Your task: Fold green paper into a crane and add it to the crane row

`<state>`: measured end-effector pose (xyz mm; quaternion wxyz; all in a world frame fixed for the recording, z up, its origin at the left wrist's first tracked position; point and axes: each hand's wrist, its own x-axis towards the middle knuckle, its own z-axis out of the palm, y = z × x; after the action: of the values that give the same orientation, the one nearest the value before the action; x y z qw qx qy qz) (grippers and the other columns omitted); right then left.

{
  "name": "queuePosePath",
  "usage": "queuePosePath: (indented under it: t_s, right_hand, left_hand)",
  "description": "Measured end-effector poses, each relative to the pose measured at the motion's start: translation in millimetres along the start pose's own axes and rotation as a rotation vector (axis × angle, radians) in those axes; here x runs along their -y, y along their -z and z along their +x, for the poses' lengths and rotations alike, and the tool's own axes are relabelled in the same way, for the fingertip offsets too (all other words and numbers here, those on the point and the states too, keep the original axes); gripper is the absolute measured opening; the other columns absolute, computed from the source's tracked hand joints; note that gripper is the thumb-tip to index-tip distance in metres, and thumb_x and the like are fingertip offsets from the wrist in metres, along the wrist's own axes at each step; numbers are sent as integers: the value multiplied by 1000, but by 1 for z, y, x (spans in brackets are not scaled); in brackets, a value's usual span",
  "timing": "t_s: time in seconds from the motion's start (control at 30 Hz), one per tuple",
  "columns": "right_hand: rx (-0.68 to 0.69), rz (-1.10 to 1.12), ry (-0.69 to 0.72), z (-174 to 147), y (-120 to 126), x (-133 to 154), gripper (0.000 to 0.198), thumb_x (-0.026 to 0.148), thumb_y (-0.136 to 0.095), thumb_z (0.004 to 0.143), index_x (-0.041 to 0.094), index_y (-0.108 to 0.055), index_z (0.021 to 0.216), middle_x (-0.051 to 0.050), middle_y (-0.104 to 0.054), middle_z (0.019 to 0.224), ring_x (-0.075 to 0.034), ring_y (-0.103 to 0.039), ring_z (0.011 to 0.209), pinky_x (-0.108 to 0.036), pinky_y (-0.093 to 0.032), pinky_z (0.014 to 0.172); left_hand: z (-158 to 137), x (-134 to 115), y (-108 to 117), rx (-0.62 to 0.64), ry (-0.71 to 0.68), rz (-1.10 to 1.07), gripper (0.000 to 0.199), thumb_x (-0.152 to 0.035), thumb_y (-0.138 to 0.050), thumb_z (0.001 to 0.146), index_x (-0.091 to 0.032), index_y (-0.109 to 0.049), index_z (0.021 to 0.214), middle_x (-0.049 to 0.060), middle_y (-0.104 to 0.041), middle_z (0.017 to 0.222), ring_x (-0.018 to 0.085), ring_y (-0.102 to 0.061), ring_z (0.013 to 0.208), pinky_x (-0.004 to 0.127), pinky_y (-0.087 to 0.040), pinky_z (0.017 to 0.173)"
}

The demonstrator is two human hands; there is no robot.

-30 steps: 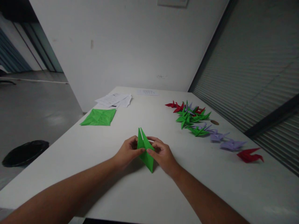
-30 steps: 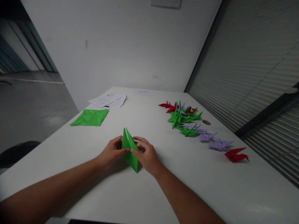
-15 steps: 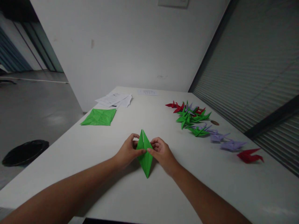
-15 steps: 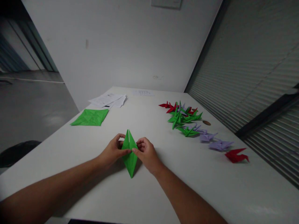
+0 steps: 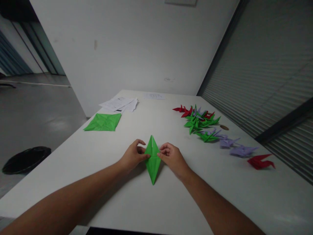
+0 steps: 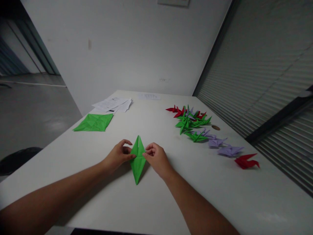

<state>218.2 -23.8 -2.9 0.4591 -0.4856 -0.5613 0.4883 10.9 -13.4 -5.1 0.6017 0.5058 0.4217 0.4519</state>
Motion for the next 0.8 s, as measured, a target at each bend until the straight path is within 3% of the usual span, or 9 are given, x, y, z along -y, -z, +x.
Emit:
queuePosePath:
  t_s: [0.17,0.33,0.43,0.53,0.67,0.8]
  right_hand:
    - [-4,-112,-2,3,4,-5,27,32,-78,71,20,-58,85,2,-64,70,-14,-59,62,-27,-47,60]
    - [0,-275,-34,5,5,-7,18,21,-73,72,20,-57,80,3,-62,66,-14,-59,58,-24,-44,53]
    - [11,-384,-72,2,3,-2,14,15,-70,74,21,-58,78,3,-62,63,-13,-58,53,-23,-41,50]
    - [13,-480,-77,0,2,3,16,12,-70,75,21,-58,76,4,-61,60,-13,-57,50,-23,-38,49]
    - [25,-626,5,-1,4,3,19,11,-74,73,22,-59,74,3,-64,61,-14,-59,55,-25,-38,53]
    - [77,-726,79,-1,11,4,16,10,-75,71,21,-64,77,2,-66,65,-15,-59,60,-25,-37,56]
  left_hand:
    - [5,8,7,14,-55,103,44,-20,-83,65,-21,-52,95,-2,-69,75,14,-64,63,24,-47,59]
    - [4,6,12,11,-211,512,20,-15,-77,70,-19,-62,83,0,-66,72,16,-60,64,26,-45,58]
    - [0,-2,11,57,-400,703,17,-10,-75,70,-20,-71,84,6,-68,85,21,-63,76,32,-49,68]
    - [-3,-6,9,209,-576,785,20,-6,-69,76,-22,-76,87,12,-70,101,27,-65,93,40,-51,82]
    - [-5,-8,6,547,-694,850,27,-5,-58,86,-22,-79,90,13,-74,95,28,-66,93,41,-51,86]
    - [-7,-9,3,635,-730,895,30,-1,-55,84,-19,-78,90,14,-74,100,29,-67,99,42,-51,93]
